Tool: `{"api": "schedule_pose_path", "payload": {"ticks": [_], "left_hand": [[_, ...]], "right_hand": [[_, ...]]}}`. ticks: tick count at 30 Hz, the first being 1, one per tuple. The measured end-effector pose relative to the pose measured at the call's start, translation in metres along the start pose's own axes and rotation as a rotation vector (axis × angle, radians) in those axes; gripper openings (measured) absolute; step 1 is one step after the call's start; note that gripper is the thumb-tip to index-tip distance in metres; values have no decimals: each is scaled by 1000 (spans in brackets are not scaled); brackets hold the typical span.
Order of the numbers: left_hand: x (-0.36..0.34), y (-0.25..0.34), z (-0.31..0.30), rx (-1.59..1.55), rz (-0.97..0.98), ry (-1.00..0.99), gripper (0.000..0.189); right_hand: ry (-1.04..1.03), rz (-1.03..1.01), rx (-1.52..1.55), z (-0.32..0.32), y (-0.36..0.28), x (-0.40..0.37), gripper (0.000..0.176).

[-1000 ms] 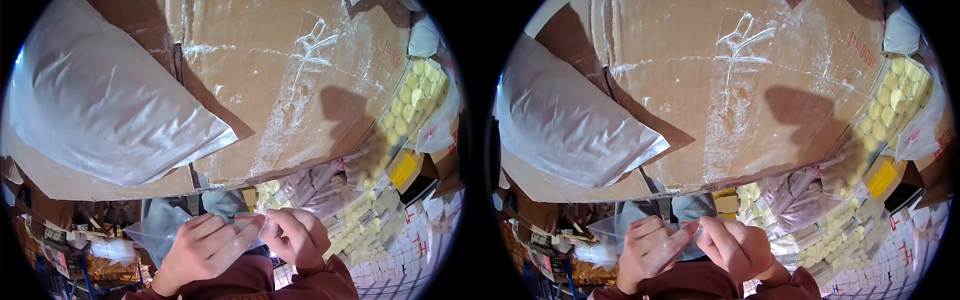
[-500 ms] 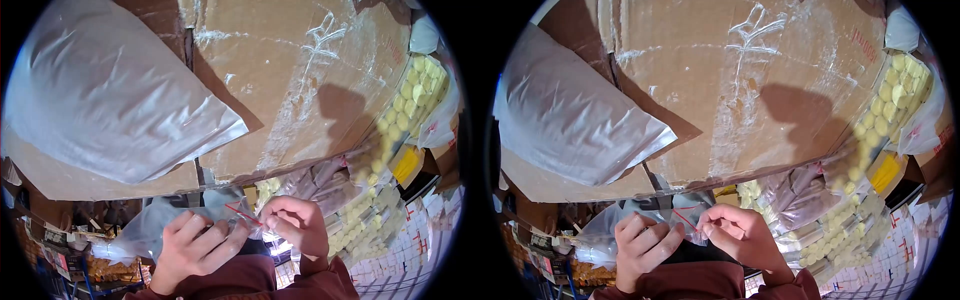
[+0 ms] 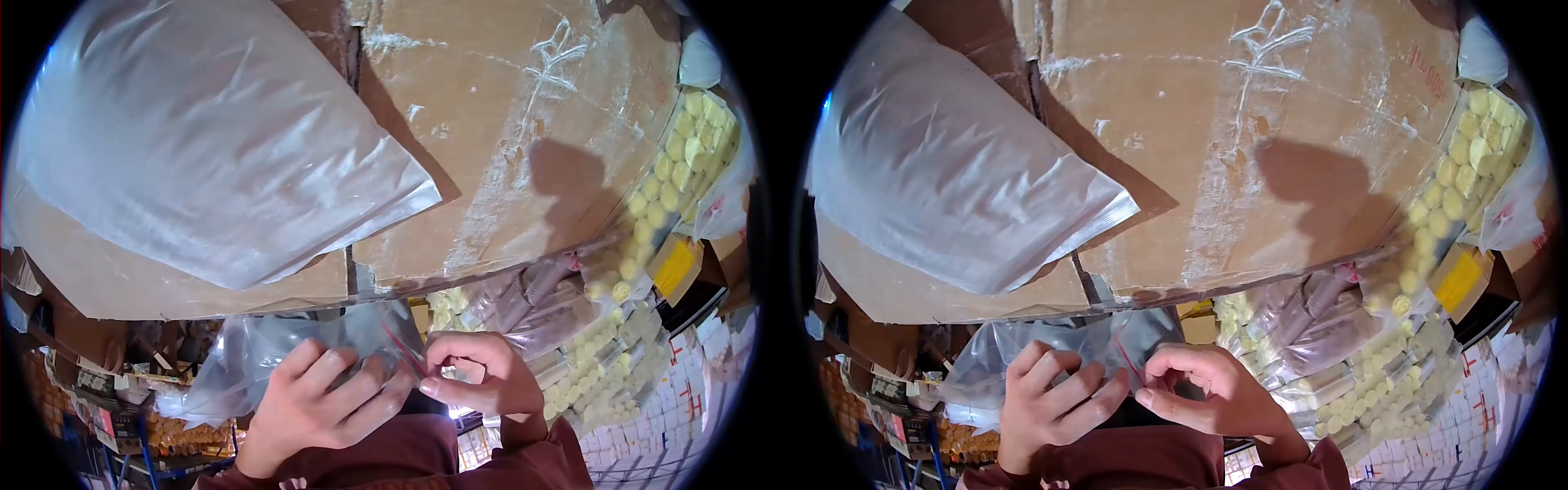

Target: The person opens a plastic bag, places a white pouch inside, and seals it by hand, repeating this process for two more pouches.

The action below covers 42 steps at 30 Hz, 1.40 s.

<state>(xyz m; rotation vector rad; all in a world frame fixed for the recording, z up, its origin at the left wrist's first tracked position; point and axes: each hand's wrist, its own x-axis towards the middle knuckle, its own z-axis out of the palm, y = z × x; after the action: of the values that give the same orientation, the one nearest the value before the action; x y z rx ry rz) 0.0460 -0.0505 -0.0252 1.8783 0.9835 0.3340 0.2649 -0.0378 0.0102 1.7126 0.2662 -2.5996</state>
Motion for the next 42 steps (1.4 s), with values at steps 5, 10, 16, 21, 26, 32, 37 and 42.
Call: {"api": "schedule_pose_path", "payload": {"ticks": [5,10,16,21,26,32,37,42], "left_hand": [[-11,-5,5,-34,-35,28,29],[-27,-20,3,-152,-226,2,37],[-52,-27,-6,-117,-354,-77,34],[-75,-41,-16,-463,-552,-101,34],[-94,-50,-12,-811,-615,68,21],[-104,-47,-4,-824,-670,418,15],[-104,-35,5,-995,-890,619,14],[-111,-32,8,-1203,-1073,866,14]], "right_hand": [[196,-42,334,18,7,2,10],[329,-263,404,22,23,4,18],[728,-242,82,26,21,16,25],[820,-249,37,27,13,19,27],[829,-280,7,20,20,19,27],[779,-207,25,15,26,19,26],[538,-237,242,4,22,6,32],[-60,-572,-303,-23,38,9,28]]}}
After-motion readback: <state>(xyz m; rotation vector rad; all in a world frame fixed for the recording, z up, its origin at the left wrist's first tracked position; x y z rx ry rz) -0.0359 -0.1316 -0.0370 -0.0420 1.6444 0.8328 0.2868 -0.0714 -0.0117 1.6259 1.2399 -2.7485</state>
